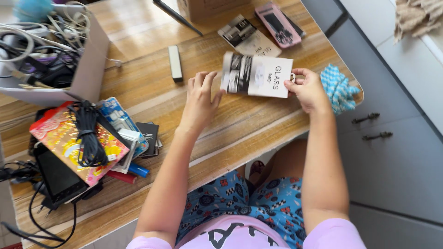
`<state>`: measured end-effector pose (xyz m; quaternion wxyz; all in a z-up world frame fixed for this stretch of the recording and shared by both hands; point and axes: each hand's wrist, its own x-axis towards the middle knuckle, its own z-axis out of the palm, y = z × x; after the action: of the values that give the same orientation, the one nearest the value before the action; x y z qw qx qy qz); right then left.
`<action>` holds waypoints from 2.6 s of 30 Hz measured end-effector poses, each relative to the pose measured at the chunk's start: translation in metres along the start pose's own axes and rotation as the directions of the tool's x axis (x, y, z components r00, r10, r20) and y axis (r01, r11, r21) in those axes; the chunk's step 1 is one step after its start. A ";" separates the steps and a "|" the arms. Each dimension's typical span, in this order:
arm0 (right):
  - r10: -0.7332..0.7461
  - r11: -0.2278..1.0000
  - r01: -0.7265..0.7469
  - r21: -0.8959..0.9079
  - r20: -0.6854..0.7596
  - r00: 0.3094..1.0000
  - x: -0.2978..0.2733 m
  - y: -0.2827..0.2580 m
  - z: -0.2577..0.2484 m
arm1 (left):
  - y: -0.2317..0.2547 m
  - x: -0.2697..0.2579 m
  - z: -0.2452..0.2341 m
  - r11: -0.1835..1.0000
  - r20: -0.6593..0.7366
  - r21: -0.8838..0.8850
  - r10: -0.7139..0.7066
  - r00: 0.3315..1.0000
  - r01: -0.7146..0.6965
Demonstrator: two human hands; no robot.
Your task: The person wipes the surface of several small packaged items on a wooden table using a blue cloth. They handle red envelopes and a screen protector box, wiping each item individually and then placing them back on the table.
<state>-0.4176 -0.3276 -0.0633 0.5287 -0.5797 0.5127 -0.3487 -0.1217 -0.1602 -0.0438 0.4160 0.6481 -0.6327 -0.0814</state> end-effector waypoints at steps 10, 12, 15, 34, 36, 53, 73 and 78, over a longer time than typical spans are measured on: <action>-0.556 0.535 0.450 -0.715 0.103 0.825 -0.040 0.012 -0.059 | 0.030 -0.005 0.008 0.986 0.559 0.167 -0.106 0.823 0.014; -0.654 0.162 0.186 -0.969 0.036 0.755 -0.047 0.021 -0.077 | 0.031 -0.004 0.005 0.983 0.591 0.181 -0.139 0.795 0.038; -0.622 0.203 0.155 -0.967 -0.005 0.783 -0.050 0.029 -0.094 | 0.029 -0.003 0.000 0.985 0.601 0.167 -0.143 0.786 0.052; -0.536 0.393 0.480 -0.784 0.229 0.813 -0.105 0.019 0.079 | 0.033 -0.013 0.024 0.952 0.543 0.244 -0.293 0.787 0.187; -0.450 0.427 0.308 -0.850 0.096 0.888 -0.088 0.021 0.048 | 0.034 -0.011 0.025 0.951 0.546 0.256 -0.290 0.786 0.173; -0.300 0.601 0.291 -0.745 0.127 0.945 -0.074 -0.006 0.072 | 0.030 -0.014 0.024 0.958 0.526 0.218 -0.278 0.804 0.188; -0.409 0.554 0.244 -0.796 -0.005 0.913 -0.065 0.004 0.056 | 0.031 -0.013 0.025 0.957 0.521 0.212 -0.281 0.806 0.196; -0.422 0.582 0.265 -0.769 -0.007 0.906 -0.059 0.017 0.055 | 0.032 -0.011 0.027 0.950 0.535 0.239 -0.302 0.789 0.201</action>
<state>-0.3835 -0.2549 -0.0829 0.1111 -0.7979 0.5352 -0.2540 -0.1648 -0.1573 -0.0456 0.1386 0.7060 -0.6397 -0.2704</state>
